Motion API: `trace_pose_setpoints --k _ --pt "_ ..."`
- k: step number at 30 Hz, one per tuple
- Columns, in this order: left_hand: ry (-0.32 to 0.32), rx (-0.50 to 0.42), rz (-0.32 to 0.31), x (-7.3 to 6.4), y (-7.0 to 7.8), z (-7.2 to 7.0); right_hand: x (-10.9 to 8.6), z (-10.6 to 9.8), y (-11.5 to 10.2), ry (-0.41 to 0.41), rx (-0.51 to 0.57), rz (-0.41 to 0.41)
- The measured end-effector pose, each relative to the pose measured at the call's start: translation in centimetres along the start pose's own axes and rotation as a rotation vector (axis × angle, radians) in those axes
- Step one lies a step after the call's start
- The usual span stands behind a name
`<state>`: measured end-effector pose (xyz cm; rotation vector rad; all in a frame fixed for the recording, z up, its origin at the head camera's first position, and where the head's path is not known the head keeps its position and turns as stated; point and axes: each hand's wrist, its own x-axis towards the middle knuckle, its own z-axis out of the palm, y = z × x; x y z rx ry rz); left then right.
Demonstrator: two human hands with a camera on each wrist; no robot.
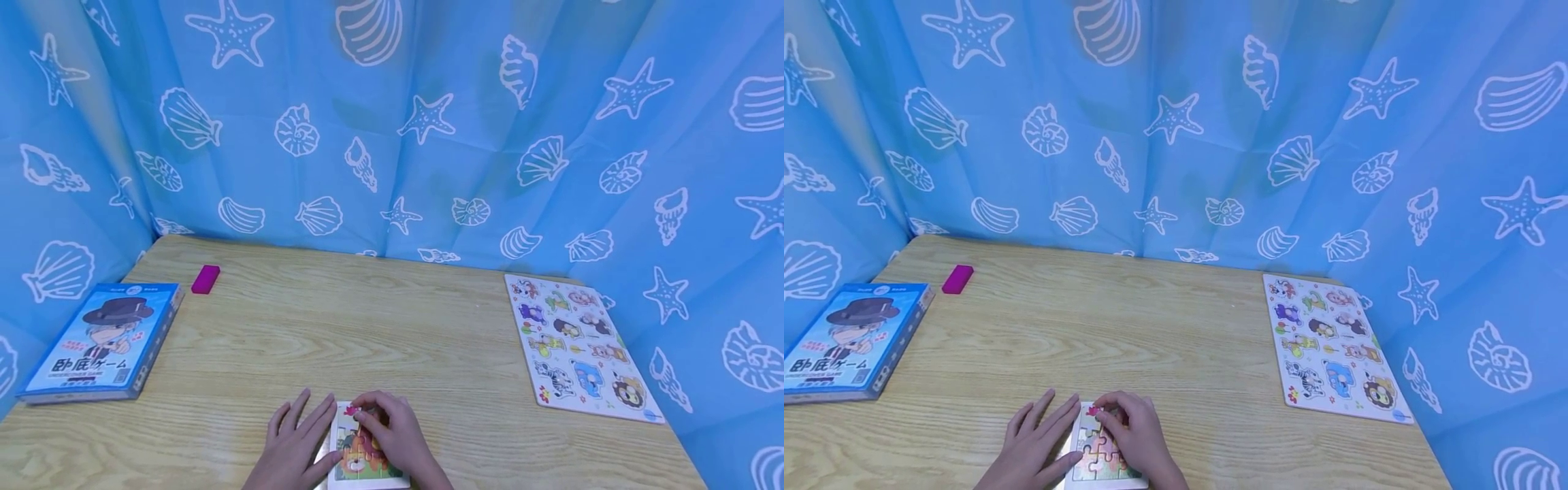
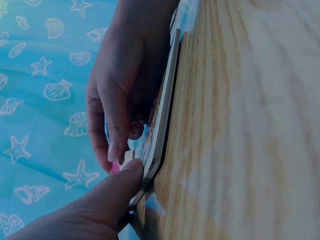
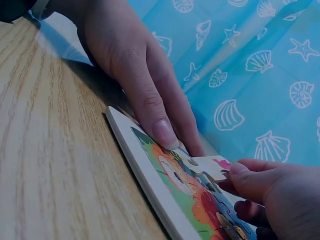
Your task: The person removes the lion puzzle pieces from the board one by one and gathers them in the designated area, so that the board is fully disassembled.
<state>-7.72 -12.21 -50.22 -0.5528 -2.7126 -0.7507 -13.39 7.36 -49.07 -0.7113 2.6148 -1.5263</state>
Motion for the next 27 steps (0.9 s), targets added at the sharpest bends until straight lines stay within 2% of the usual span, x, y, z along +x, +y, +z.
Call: trace_pose_setpoints --k 6,14,21,27 --pt "0.048 0.024 0.032 -0.1 -0.2 0.4 -0.1 -0.1 -0.3 0.018 0.004 0.043" --pt "0.097 0.054 0.066 -0.2 -0.5 0.7 -0.1 -0.2 -0.7 0.025 0.078 0.077" --pt "0.084 0.033 0.053 -0.2 -0.5 0.6 -0.2 -1.0 -1.1 0.060 0.074 0.107" --pt "0.070 0.030 0.040 -0.1 -0.4 0.5 -0.4 -3.0 -0.4 0.102 0.075 0.128"
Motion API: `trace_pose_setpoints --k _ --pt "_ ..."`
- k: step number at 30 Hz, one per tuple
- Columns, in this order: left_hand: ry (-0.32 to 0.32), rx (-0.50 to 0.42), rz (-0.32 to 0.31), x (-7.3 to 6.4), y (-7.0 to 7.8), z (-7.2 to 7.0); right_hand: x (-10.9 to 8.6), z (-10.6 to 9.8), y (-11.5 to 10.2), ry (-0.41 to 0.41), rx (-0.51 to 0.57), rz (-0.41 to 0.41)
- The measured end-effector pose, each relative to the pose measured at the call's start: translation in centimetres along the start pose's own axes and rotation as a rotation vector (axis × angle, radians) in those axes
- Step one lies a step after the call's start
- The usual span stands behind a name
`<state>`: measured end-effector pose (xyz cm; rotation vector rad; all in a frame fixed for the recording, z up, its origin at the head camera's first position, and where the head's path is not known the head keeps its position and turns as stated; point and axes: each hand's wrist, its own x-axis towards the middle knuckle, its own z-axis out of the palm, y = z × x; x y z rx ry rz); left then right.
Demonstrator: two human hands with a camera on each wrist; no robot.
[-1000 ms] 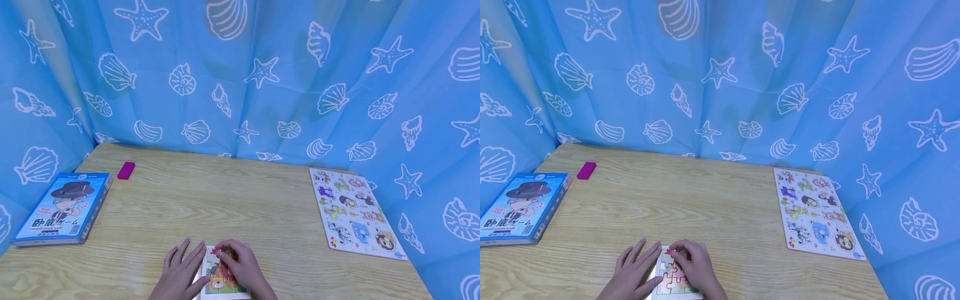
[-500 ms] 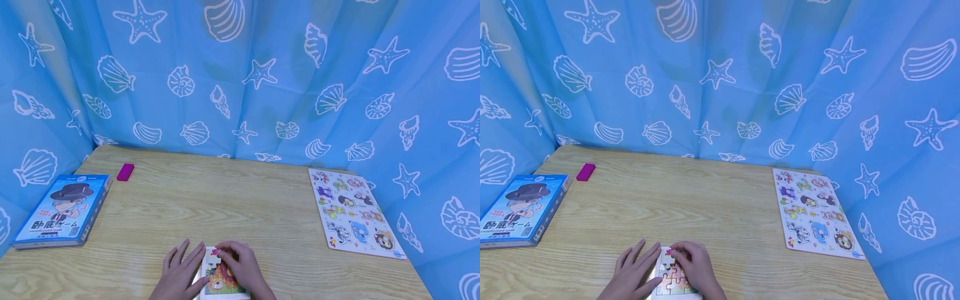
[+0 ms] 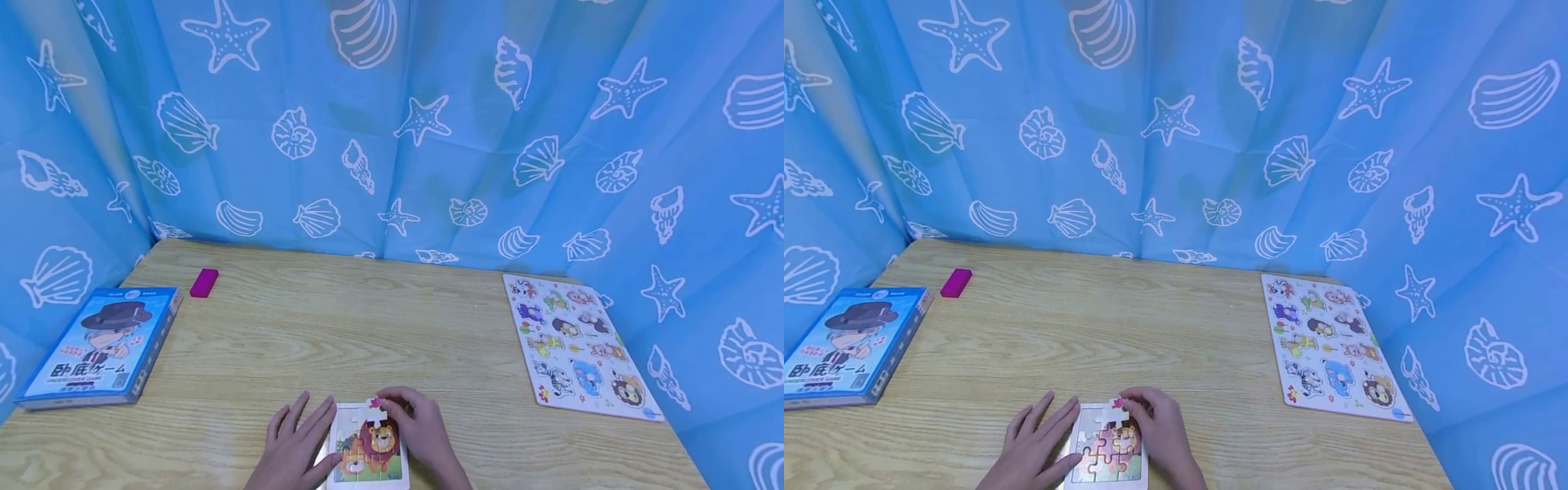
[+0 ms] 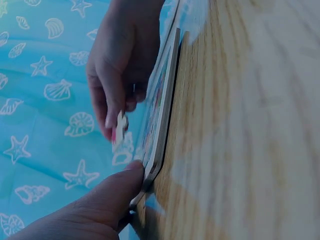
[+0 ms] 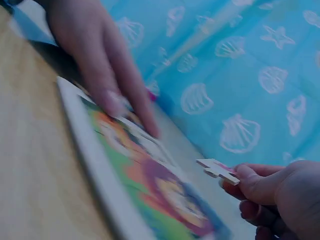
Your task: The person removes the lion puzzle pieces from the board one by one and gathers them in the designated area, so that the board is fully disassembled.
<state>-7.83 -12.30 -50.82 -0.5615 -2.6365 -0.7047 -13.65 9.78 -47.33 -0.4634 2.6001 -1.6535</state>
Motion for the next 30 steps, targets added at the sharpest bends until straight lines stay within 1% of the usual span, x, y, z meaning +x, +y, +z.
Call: trace_pose_setpoints --k 4,9,12,15,17,21,25,27,30 --pt "-0.016 -0.005 -0.016 -0.2 0.3 0.0 -0.3 -2.2 0.5 0.037 0.006 0.015" --pt "-0.042 -0.033 -0.035 -0.4 0.6 -0.3 -0.9 -5.8 0.9 0.080 -0.023 0.118" --pt "-0.076 -0.061 -0.059 -0.5 0.8 -0.6 -1.3 -7.9 1.4 0.080 -0.042 0.178" --pt "-0.118 -0.098 -0.086 -0.3 1.0 -0.8 -1.7 -9.7 2.0 0.056 -0.051 0.243" --pt "-0.131 -0.137 -0.100 -0.1 1.1 -1.1 -1.9 -10.7 2.3 0.036 -0.055 0.282" --pt "-0.142 -0.222 -0.127 0.3 1.2 -1.5 -2.0 -11.9 3.0 0.015 -0.073 0.355" --pt "-0.171 -0.284 -0.162 0.4 1.2 -1.8 -1.9 -12.2 3.5 0.026 -0.097 0.409" --pt "-0.187 -0.298 -0.171 0.5 1.1 -1.9 -1.9 -12.2 3.7 0.026 -0.097 0.423" --pt "-0.206 -0.310 -0.173 0.5 1.1 -2.1 -2.0 -12.1 3.7 0.022 -0.096 0.422"
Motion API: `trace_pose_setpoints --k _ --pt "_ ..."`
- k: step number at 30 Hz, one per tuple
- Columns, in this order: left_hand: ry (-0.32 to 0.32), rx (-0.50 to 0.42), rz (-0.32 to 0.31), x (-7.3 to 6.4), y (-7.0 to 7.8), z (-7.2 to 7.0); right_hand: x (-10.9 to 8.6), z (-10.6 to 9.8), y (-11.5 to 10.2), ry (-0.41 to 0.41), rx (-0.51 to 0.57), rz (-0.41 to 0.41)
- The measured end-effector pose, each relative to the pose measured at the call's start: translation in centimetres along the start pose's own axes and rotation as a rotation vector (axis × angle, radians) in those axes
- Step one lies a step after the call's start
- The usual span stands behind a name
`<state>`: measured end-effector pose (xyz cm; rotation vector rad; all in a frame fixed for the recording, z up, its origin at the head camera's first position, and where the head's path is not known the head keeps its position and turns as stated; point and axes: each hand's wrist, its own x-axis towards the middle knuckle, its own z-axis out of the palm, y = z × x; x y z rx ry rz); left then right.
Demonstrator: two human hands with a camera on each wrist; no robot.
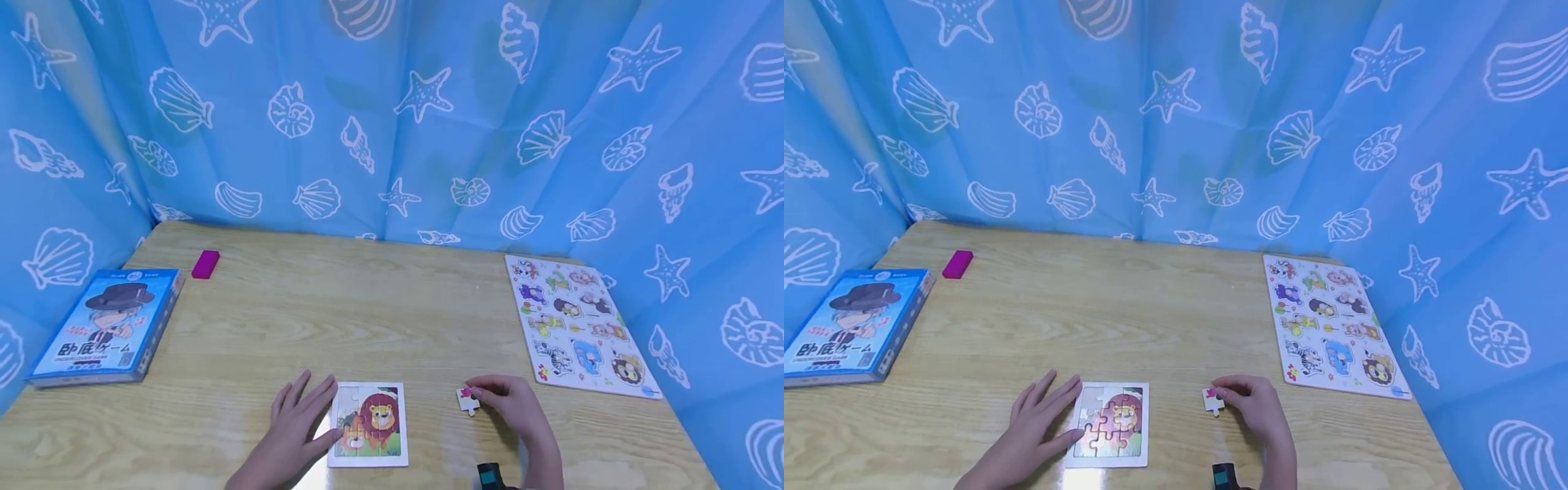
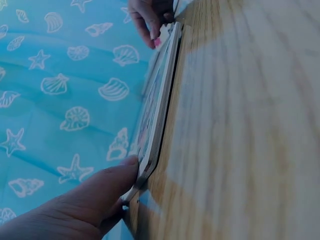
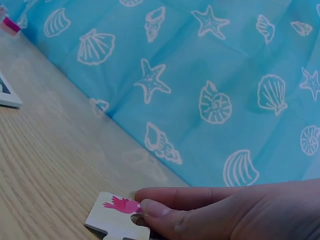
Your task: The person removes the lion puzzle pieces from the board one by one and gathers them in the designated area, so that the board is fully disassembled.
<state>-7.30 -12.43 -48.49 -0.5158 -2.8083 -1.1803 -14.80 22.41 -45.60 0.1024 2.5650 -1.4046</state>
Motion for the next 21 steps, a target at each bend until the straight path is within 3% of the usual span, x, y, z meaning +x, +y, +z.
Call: trace_pose_setpoints --k 10,17,21 --pt "-0.112 0.038 -0.042 0.4 0.5 -1.2 -0.1 0.8 -1.0 0.028 -0.139 -0.101" --pt "-0.092 0.121 -0.021 1.0 0.4 -1.9 0.0 1.2 -0.8 0.046 -0.135 -0.107" --pt "-0.063 0.099 -0.030 1.2 -0.1 -1.7 0.1 1.2 -0.6 0.048 -0.128 -0.120"
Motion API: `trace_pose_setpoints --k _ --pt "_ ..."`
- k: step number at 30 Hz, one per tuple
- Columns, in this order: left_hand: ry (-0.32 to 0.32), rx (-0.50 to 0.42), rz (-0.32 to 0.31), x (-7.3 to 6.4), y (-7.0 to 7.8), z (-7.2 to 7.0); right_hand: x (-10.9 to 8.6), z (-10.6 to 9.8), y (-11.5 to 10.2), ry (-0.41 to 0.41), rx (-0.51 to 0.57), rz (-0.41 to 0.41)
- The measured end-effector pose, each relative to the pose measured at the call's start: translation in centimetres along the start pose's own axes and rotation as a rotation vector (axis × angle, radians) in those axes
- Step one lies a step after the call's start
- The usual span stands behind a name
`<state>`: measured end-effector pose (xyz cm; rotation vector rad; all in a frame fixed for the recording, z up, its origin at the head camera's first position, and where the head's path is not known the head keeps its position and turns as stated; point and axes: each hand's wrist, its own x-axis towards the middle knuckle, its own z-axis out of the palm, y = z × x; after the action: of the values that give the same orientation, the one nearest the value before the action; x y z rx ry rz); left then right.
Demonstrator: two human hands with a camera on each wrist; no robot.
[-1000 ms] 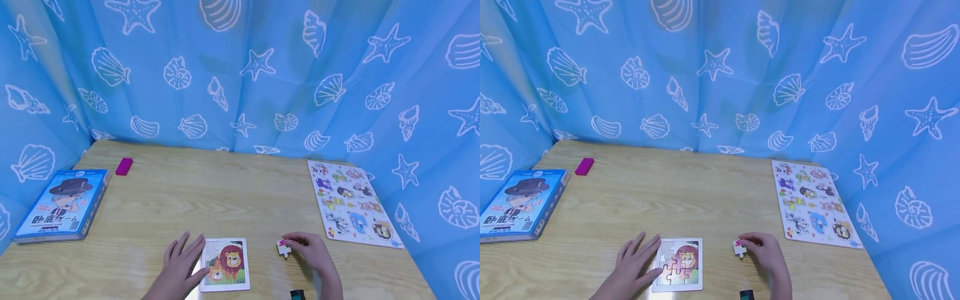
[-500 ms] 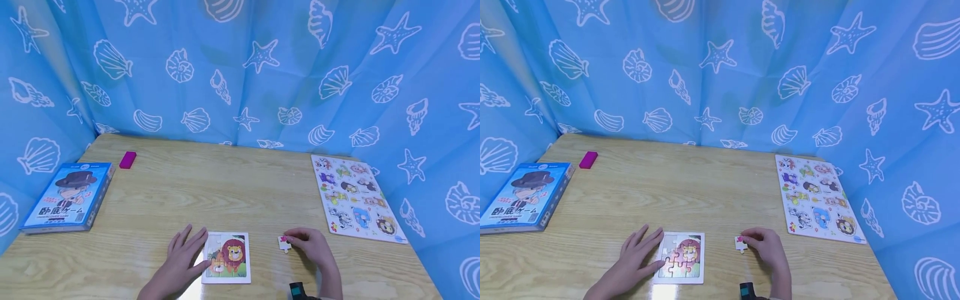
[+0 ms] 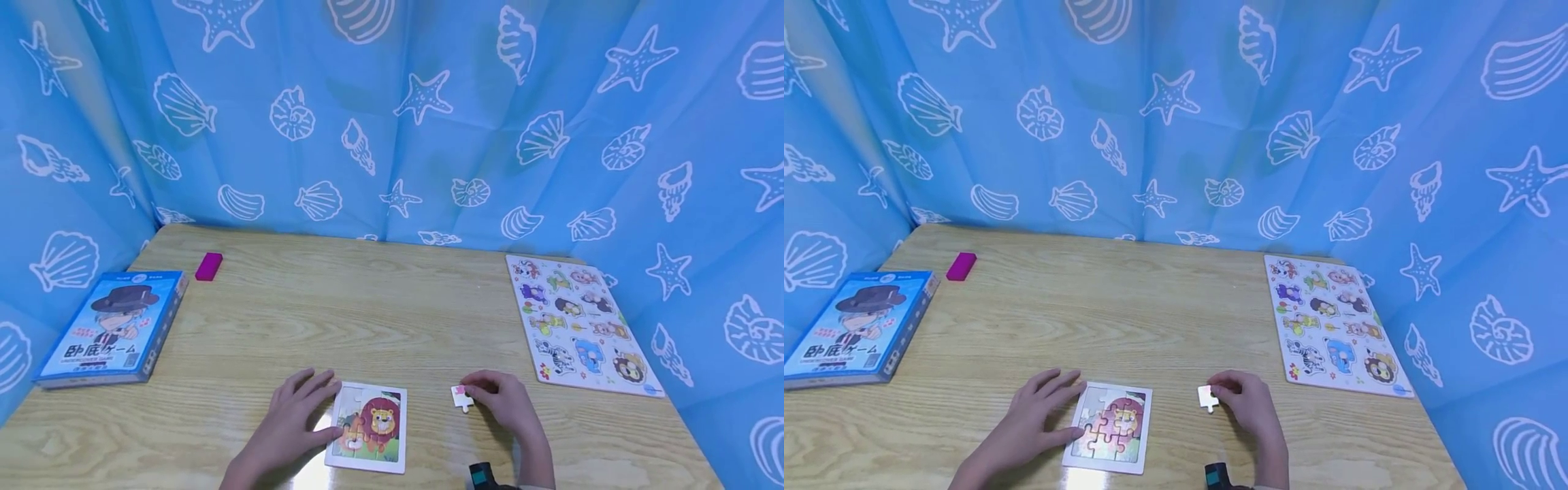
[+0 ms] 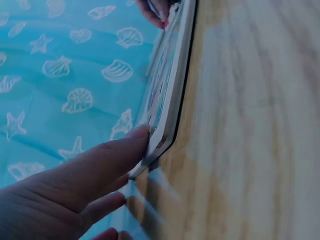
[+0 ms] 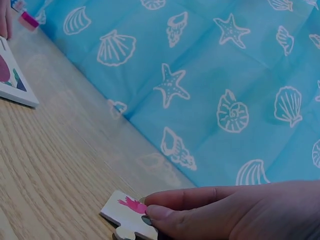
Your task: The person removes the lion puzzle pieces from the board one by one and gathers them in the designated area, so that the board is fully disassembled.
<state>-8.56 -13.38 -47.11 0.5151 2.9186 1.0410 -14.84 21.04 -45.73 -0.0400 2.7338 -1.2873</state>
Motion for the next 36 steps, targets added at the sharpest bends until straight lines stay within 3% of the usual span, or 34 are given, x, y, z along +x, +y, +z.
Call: trace_pose_setpoints --k 6,10,13,16,19,22,26,32,36 --pt "0.017 -0.126 -0.020 0.1 0.1 0.2 0.1 -0.2 0.0 -0.008 -0.019 -0.021" --pt "-0.003 -0.294 -0.002 -0.1 -0.1 -0.2 0.2 -0.2 0.0 -0.008 -0.041 -0.022" --pt "-0.053 -0.420 0.034 -0.1 -0.5 -0.5 0.2 -0.2 0.1 0.002 -0.051 -0.024" --pt "-0.146 -0.468 0.069 -0.3 -0.8 -0.6 0.1 -0.1 0.1 0.013 -0.057 -0.029" --pt "-0.219 -0.459 0.061 -0.6 -1.0 -0.6 0.1 0.0 0.0 0.018 -0.056 -0.035" --pt "-0.235 -0.434 0.020 -0.8 -0.9 -0.5 0.2 0.1 0.0 0.021 -0.056 -0.037" --pt "-0.211 -0.409 -0.042 -1.0 -0.7 -0.5 0.3 0.3 -0.1 0.028 -0.063 -0.033" --pt "-0.127 -0.364 0.034 -0.6 -0.8 -0.3 0.6 0.6 0.1 0.045 -0.100 -0.028" --pt "-0.067 -0.325 0.039 -0.6 -0.8 -0.1 0.6 0.5 0.0 0.060 -0.099 -0.019"
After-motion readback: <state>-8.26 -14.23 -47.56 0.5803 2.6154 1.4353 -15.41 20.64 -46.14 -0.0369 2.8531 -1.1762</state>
